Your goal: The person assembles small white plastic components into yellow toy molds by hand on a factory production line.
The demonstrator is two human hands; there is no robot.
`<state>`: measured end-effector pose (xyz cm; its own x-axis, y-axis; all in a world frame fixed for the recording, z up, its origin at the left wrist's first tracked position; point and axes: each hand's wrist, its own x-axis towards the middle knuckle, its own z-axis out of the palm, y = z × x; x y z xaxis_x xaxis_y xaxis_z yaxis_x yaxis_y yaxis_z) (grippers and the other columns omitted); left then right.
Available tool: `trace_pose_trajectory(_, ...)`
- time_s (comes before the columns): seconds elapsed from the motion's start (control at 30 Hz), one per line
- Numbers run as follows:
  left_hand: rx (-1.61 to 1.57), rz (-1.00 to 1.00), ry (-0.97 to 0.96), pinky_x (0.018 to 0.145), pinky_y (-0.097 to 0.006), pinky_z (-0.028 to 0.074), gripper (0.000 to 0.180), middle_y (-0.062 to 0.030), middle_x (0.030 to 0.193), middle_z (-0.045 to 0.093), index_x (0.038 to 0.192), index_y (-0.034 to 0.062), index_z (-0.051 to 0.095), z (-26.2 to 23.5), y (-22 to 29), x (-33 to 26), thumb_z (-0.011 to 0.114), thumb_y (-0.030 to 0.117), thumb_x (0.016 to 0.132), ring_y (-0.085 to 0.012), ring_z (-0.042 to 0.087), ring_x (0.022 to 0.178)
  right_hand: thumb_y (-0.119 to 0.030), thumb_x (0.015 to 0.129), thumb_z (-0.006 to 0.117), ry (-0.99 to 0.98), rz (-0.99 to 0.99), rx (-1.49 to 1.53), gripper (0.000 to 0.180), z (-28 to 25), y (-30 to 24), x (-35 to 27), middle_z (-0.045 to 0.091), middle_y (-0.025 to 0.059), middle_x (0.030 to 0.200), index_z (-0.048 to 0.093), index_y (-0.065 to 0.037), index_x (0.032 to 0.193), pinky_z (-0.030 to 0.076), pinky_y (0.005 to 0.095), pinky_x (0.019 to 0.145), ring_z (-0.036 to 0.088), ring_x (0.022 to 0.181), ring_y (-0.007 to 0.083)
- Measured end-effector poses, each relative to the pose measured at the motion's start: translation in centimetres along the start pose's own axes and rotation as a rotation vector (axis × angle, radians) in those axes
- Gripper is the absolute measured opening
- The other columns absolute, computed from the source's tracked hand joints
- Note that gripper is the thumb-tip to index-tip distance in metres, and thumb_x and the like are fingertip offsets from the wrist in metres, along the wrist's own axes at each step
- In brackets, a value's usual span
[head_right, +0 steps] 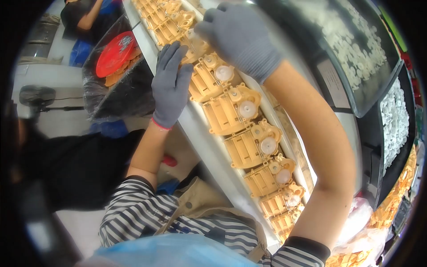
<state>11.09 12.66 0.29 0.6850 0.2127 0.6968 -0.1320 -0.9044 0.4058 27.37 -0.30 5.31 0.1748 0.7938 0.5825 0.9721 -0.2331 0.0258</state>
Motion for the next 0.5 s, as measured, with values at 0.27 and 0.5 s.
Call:
trace_pose_trajectory(0.27,-0.024,-0.032,-0.015,0.104,-0.051,0.036,0.032,-0.0235,0.121,0.057,0.114,-0.0023,0.061,-0.29,-0.43,0.36,0.063,0.014,0.086,-0.0435,0.052,0.114,-0.019,0.076,0.064,-0.042,-0.133,-0.103,0.021,1.01,0.14,-0.02,0.060,0.0015,0.088,0.066,-0.019,0.097,0.050,0.0361,0.073,0.060,0.086,0.0216)
trace_pose_trajectory(0.5,-0.014,-0.058,-0.023,0.108,-0.046,0.035,0.034,-0.0224,0.126,0.059,0.119,-0.0013,0.061,-0.42,-0.10,0.25,0.062,0.009,0.086,-0.0404,0.053,0.120,-0.019,0.078,0.062,-0.088,-0.165,-0.163,0.024,0.83,0.09,-0.19,0.061,0.0019,0.090,0.066,-0.018,0.103,0.048,0.0355,0.079,0.060,0.088,0.0205)
